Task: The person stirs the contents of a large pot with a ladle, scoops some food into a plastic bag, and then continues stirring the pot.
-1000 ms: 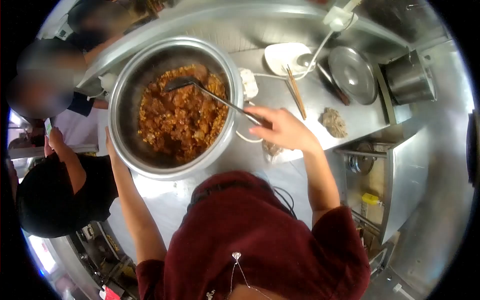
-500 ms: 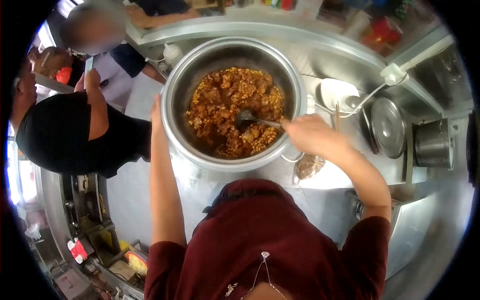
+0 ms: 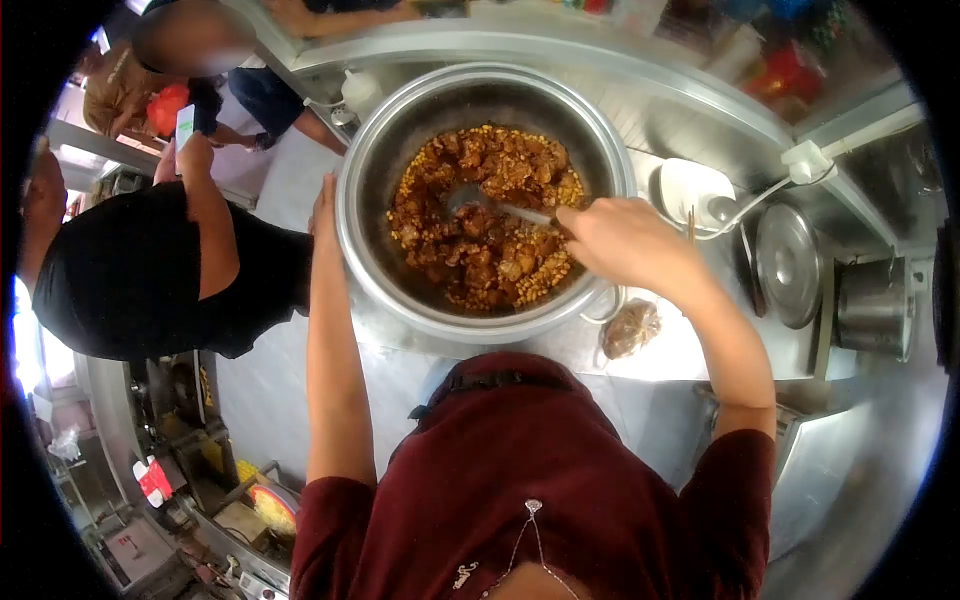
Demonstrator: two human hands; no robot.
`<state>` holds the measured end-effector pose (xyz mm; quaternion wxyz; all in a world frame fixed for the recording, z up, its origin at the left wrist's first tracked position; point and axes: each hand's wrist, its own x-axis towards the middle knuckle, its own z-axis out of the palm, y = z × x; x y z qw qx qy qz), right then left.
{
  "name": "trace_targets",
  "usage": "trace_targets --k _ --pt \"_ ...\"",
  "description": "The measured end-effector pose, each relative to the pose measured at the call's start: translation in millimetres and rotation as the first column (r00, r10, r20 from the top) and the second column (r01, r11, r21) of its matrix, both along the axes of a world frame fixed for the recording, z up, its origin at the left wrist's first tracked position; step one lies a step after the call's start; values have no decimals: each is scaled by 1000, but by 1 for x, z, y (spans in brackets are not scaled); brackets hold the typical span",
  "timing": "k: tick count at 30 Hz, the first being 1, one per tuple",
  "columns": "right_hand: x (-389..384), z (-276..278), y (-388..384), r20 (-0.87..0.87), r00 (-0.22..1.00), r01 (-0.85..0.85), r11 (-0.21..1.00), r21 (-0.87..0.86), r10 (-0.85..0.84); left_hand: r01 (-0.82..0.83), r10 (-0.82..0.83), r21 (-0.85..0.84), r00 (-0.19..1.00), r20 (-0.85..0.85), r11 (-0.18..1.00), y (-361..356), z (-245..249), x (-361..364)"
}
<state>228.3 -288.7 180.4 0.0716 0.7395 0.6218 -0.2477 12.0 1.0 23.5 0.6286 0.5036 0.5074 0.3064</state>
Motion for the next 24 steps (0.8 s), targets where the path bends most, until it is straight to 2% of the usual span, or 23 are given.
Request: trace_targets --k 3,4,7,10,11,12,15,16,19,20,23,24 --pt "-8 -28 7 112 992 -83 972 219 59 -13 13 8 1000 -4 1000 0 -3 -1" --pt "-10 -28 13 93 993 -86 986 141 73 -17 17 12 1000 -6 1000 1 -3 -1" --pt "5 -5 19 -55 991 116 991 -66 -119 -31 31 28 999 -13 999 0 -4 -3" --pt "25 50 -16 -45 994 99 995 15 -98 -44 45 34 999 -13 998 0 -5 -5" --pt "31 63 -26 -3 1000 23 999 -24 -23 -48 49 34 999 -12 998 1 -5 -6" --pt "28 84 -28 11 996 92 975 -203 -92 -48 49 36 999 -12 998 2 -6 -5" --pt "26 82 -36 -15 1000 -2 938 -345 -4 -54 54 41 998 -10 998 4 -6 -5" --pt "19 59 -40 45 999 12 962 -274 1 -55 55 38 998 -9 998 4 -6 -4" --pt "7 27 -34 38 982 -178 977 -119 183 -53 53 34 999 -8 998 4 -6 -4" --pt "9 29 -24 11 983 -177 961 -213 183 -52 52 32 999 -7 998 4 -7 -4" --pt "16 61 -19 -25 998 -67 957 -281 62 -50 51 38 999 -9 998 5 -6 -6" --pt "17 69 -20 -11 997 -81 967 -240 80 -52 52 39 999 -7 998 5 -6 -6"
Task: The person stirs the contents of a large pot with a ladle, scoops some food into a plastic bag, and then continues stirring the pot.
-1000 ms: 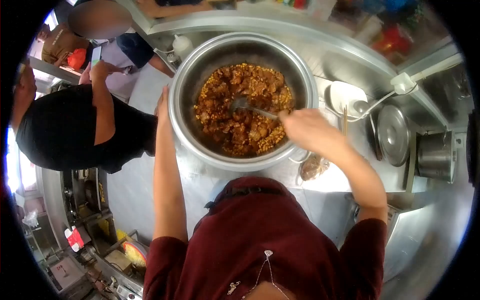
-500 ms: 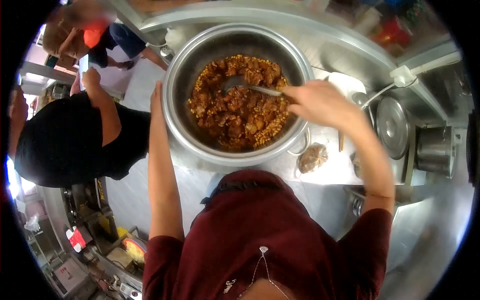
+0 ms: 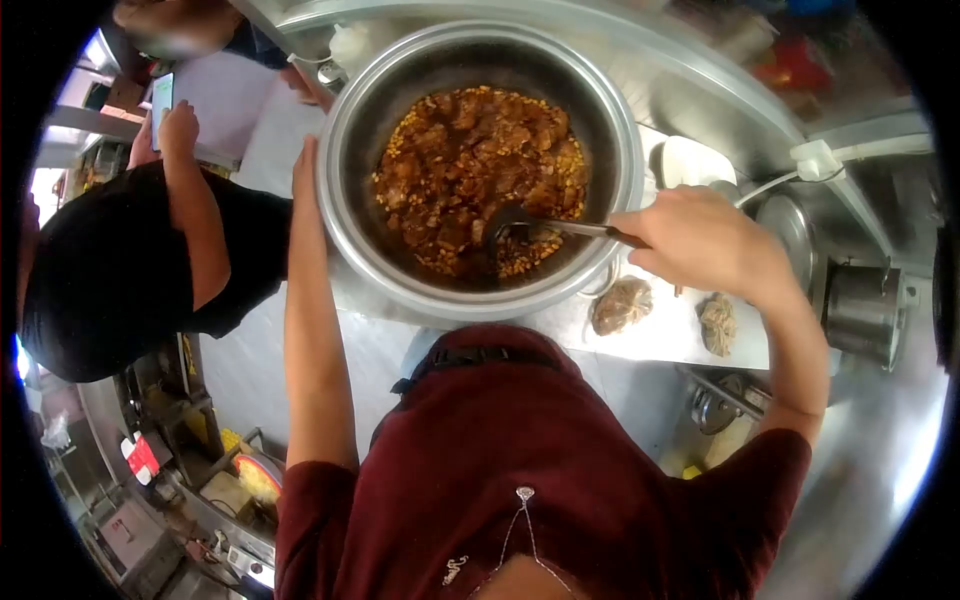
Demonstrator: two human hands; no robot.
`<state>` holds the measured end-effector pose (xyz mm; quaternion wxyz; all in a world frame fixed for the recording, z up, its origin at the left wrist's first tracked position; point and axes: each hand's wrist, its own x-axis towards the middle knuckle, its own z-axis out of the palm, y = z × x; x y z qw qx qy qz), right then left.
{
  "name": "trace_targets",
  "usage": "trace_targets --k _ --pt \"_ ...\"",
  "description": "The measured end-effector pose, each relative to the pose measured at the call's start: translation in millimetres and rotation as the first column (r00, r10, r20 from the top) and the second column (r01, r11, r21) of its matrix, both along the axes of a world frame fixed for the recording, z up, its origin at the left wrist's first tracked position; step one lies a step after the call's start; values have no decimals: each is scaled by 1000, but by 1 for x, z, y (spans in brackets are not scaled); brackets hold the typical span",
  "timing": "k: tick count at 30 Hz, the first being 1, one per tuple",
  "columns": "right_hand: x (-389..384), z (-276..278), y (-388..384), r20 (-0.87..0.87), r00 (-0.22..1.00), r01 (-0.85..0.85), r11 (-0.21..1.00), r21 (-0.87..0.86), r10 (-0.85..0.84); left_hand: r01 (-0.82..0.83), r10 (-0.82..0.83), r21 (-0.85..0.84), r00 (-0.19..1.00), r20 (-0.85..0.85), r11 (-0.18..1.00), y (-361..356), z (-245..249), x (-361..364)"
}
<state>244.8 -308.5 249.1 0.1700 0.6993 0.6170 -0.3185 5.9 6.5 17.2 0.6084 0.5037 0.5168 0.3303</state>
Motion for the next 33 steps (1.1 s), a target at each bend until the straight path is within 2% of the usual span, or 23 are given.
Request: trace_targets --k 3,4,7,8,9,10,13,14,17,18,21,25,26,29,30,33 --pt "-13 -39 9 -73 997 21 996 -87 -27 -1 1 -5 1000 -1 1000 1 1 -1" --pt "-17 -56 6 -106 989 -93 993 78 101 2 -2 -10 1000 4 1000 1 0 1" --pt "-9 -41 19 -104 994 -30 991 -134 16 13 -13 -20 1000 8 1000 2 0 2" --pt "6 -37 10 -146 989 -2 1000 -7 1 20 -20 -24 1000 11 999 1 1 2" --pt "14 -15 4 -110 993 -39 995 93 49 25 -25 -33 1000 16 999 1 0 3" --pt "16 6 -1 -79 997 -7 993 119 17 32 -31 -42 999 27 999 0 1 4" --pt "21 20 -16 56 998 -28 1000 11 27 50 -46 -66 998 49 997 -2 1 5" --pt "23 7 -24 105 993 -57 996 69 49 55 -51 -70 997 56 996 -2 2 5" --pt "20 -24 -18 86 982 -168 986 2 167 65 -59 -84 996 67 994 -4 1 8" --pt "14 -30 -8 89 989 -105 987 -118 116 66 -61 -83 996 69 994 -3 1 8" --pt "23 -41 -5 123 988 -84 996 -37 88 61 -57 -79 997 59 995 0 0 7" --pt "22 -1 -1 119 992 29 1000 0 -29 39 -37 -57 999 27 998 4 -2 4" --pt "20 -3 -1 74 997 6 1000 -11 -5 32 -31 -51 999 21 998 5 -2 3" --pt "7 -38 -4 137 977 -170 985 14 166 21 -20 -43 1000 10 999 4 -1 2" --pt "6 -39 -2 129 979 -159 987 -16 160 21 -20 -42 1000 14 999 3 -1 3" --pt "11 -2 2 84 995 65 994 -92 -57 32 -31 -48 999 20 998 2 0 5"
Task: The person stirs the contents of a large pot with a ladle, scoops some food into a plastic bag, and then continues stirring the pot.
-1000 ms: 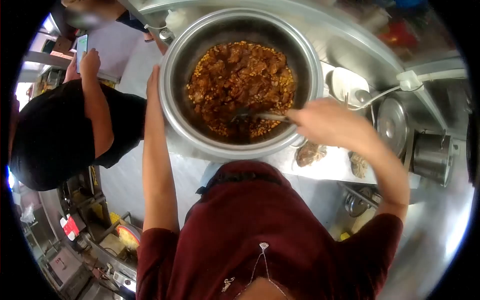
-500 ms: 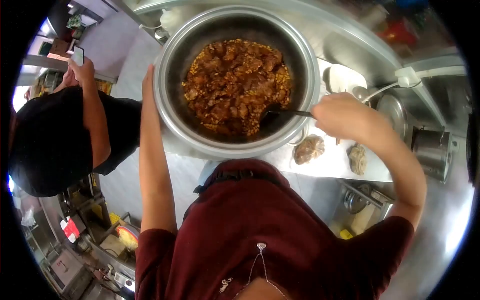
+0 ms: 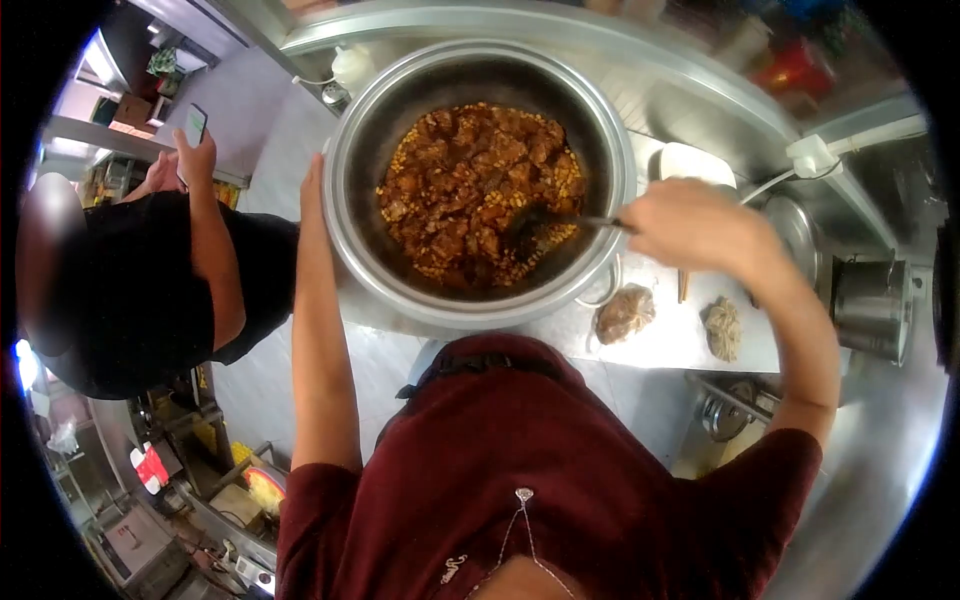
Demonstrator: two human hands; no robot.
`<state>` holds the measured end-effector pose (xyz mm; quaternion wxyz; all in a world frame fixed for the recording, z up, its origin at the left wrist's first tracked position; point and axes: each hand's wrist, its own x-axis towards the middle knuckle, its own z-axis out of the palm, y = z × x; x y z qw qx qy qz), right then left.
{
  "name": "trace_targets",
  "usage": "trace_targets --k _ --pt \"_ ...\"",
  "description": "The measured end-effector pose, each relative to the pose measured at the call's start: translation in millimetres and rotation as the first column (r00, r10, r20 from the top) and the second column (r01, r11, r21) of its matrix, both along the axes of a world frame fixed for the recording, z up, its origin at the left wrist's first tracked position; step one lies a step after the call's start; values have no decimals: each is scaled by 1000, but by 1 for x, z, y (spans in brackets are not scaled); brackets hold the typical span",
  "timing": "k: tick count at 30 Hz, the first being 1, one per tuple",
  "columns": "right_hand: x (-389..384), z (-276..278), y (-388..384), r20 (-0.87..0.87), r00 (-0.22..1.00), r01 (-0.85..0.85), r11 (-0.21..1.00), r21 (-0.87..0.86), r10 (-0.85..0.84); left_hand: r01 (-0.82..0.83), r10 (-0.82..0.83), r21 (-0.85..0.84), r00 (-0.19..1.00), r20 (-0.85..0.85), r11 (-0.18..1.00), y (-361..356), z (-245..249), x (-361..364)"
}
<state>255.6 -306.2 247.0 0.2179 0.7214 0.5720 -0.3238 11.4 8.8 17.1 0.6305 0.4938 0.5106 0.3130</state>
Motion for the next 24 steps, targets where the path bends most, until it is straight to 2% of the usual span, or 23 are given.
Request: trace_targets --k 1,5,8,12,15,18,22,24 --pt "7 5 -5 -40 999 14 995 96 -10 2 -2 -5 1000 4 1000 -1 0 0" --pt "1 -31 -4 72 991 -128 971 204 116 17 -16 -14 1000 16 1000 -1 1 2" --pt "7 -25 -5 57 993 -111 956 272 99 22 -22 -19 1000 19 1000 -3 2 3" --pt "5 6 -5 29 999 -23 984 178 18 19 -19 -21 1000 17 1000 -1 3 3" --pt "-6 -37 -8 26 993 -118 980 162 116 12 -12 -21 1000 13 1000 -1 2 3" --pt "-12 -46 -10 -1 979 -198 959 203 202 -4 4 -9 1000 9 1000 1 2 1" --pt "-11 -47 -11 -22 986 -161 978 131 165 -16 16 10 1000 1 1000 3 3 0" --pt "-8 -54 -17 -16 986 -162 970 183 168 -26 26 15 1000 1 1000 4 3 -2"
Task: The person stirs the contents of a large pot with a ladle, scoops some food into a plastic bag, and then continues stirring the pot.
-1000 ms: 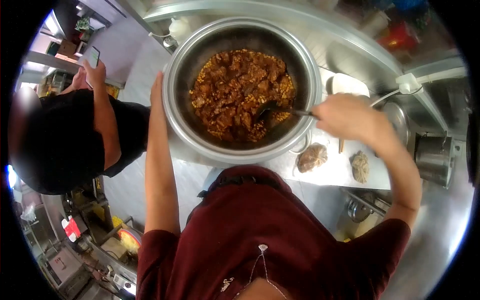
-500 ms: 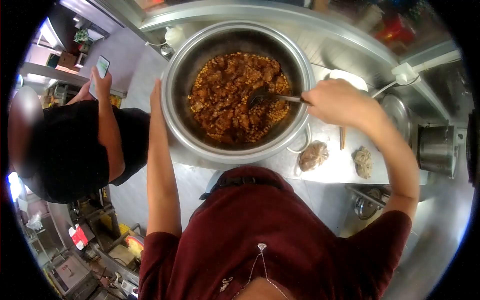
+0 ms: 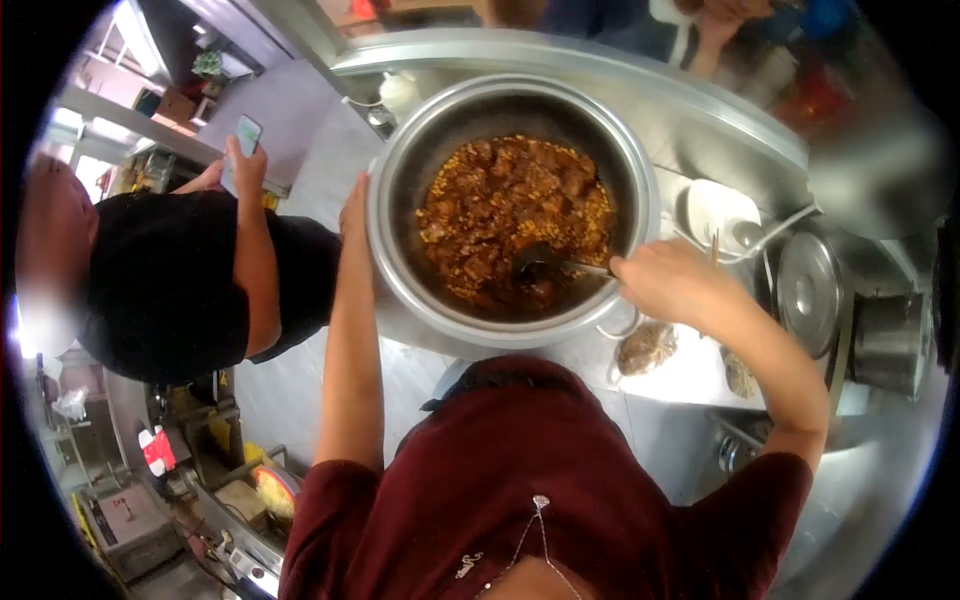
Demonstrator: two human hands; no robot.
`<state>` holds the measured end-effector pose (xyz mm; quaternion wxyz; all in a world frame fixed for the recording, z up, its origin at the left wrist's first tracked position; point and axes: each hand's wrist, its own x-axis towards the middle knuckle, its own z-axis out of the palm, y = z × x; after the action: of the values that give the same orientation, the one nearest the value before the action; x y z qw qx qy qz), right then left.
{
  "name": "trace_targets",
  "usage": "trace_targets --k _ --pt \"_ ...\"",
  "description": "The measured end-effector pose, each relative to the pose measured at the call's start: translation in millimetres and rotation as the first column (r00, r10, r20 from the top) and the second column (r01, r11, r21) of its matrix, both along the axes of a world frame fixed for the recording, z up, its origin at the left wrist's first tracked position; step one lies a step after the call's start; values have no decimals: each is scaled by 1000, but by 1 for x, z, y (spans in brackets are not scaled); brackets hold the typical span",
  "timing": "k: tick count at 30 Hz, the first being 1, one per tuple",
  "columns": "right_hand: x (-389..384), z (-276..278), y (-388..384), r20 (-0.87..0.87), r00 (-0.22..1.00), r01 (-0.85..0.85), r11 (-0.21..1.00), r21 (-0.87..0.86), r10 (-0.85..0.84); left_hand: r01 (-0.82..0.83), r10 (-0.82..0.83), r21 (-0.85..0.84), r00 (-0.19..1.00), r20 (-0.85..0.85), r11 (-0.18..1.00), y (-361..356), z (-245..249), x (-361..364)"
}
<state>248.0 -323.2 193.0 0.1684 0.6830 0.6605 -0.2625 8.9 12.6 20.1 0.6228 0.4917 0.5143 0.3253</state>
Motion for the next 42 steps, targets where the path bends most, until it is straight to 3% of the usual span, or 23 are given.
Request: trace_targets --k 4,6,8,13,16,18,26,32,35,42 --pt "-4 4 -3 -25 994 103 995 10 -103 3 -3 7 1000 6 1000 1 -10 0" --pt "1 4 -9 1 1000 24 994 102 -24 -5 5 18 1000 -1 1000 1 -11 -4" --pt "-4 23 -1 -44 992 116 993 -17 -116 3 -3 24 1000 2 1000 1 -15 -5" --pt "-6 21 -5 -69 988 136 991 0 -136 18 -19 17 999 32 1000 14 -40 -4" --pt "-4 18 -10 -66 993 99 993 65 -95 58 -59 12 990 124 998 6 -32 -3" --pt "-3 16 -10 -66 994 92 993 68 -87 77 -71 -35 987 143 996 -10 0 -2" --pt "1 8 -15 -73 994 85 990 112 -78 72 -71 -9 995 63 997 -5 -12 -3" --pt "1 8 -16 -75 995 77 992 101 -70 48 -49 12 995 92 999 2 -23 -2" --pt "3 1 -20 -79 995 80 977 198 -65 41 -42 10 995 95 999 1 -23 -2" --pt "-1 13 -16 -63 996 70 994 89 -64 53 -53 1 992 114 999 -3 -17 -3"
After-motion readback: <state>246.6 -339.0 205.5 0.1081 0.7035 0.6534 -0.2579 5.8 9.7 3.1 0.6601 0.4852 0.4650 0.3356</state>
